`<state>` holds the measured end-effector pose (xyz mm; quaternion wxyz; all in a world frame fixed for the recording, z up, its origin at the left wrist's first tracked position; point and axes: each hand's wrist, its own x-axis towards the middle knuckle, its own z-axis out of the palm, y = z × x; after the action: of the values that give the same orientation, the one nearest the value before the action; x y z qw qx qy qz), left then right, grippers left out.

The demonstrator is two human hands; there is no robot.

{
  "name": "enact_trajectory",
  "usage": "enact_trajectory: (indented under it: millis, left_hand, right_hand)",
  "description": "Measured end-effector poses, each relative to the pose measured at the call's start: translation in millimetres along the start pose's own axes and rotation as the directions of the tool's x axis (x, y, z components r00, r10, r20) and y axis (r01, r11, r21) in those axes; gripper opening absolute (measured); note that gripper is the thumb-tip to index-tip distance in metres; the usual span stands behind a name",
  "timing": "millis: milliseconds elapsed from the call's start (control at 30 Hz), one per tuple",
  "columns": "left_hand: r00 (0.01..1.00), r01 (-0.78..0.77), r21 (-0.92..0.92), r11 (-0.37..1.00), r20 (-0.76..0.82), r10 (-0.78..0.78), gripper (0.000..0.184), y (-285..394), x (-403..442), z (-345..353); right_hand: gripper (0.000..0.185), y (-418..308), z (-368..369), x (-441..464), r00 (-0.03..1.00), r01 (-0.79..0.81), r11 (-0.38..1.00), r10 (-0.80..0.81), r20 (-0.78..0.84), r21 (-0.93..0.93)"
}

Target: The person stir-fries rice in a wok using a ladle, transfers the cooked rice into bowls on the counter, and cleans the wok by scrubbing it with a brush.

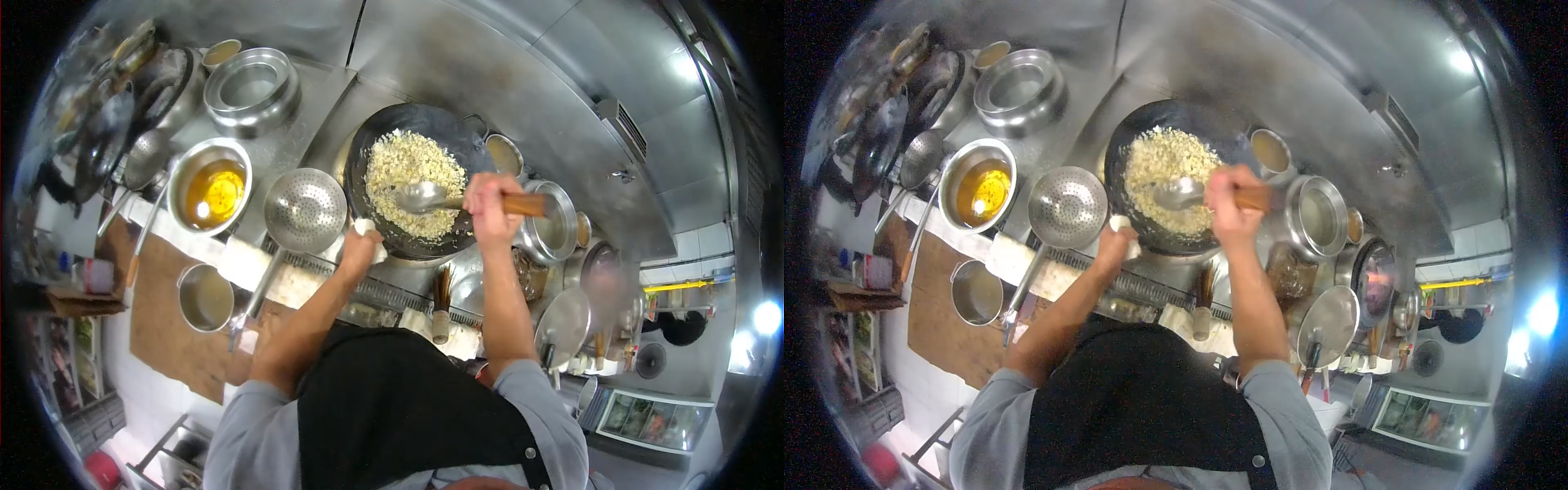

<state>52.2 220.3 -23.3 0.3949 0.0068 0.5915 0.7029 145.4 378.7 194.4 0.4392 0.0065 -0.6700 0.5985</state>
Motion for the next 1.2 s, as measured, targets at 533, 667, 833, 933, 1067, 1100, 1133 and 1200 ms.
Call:
enact_trajectory:
  millis: [533, 667, 833, 933, 1067, 1100, 1133, 1200]
  left_hand:
    - [0.998, -0.048, 0.068, 0.996, 0.045, 0.045, 0.027, -6.7, 6.8, -5.4]
    - [0.999, -0.026, 0.047, 0.999, 0.037, 0.025, 0.027, -8.5, 6.9, -4.1]
    - [0.999, -0.010, 0.049, 0.999, 0.034, 0.009, 0.030, -6.9, 7.0, -5.3]
    - [1.000, -0.026, 0.038, 0.999, 0.016, 0.026, 0.031, -11.2, 8.4, -5.3]
    - [0.999, -0.031, 0.063, 0.998, 0.021, 0.030, 0.030, -10.0, 11.4, -4.9]
    - [1.000, -0.020, 0.034, 0.999, 0.025, 0.019, 0.029, -5.5, 6.5, -4.5]
    - [1.000, -0.009, 0.004, 1.000, 0.029, 0.008, 0.029, -4.6, 4.1, -4.3]
    - [1.000, -0.005, -0.006, 1.000, 0.028, 0.005, 0.029, -4.4, 3.4, -2.8]
  right_hand:
    - [0.031, 33.3, 5.3, 26.2, 0.984, -0.082, 0.997, 0.082, -0.161, 0.006]
    - [0.031, 57.0, 1.7, 19.8, 0.980, 0.065, 0.997, -0.073, -0.186, -0.048]
    - [0.031, 32.8, 22.1, 23.0, 0.985, -0.070, 0.982, 0.040, -0.167, -0.177]
    - [0.030, 34.6, 7.3, 12.6, 0.987, -0.004, 0.992, -0.016, -0.161, -0.122]
    - [0.029, 40.1, 3.4, 12.5, 0.989, -0.116, 0.985, 0.103, -0.102, -0.125]
    - [0.029, 26.8, 9.2, 17.6, 0.989, -0.125, 0.986, 0.116, -0.090, -0.111]
    - [0.031, 15.8, 15.8, 17.9, 0.987, -0.062, 0.996, 0.052, -0.152, -0.059]
    - [0.028, 24.0, 15.6, 7.4, 0.998, 0.044, 0.999, -0.045, -0.049, -0.019]
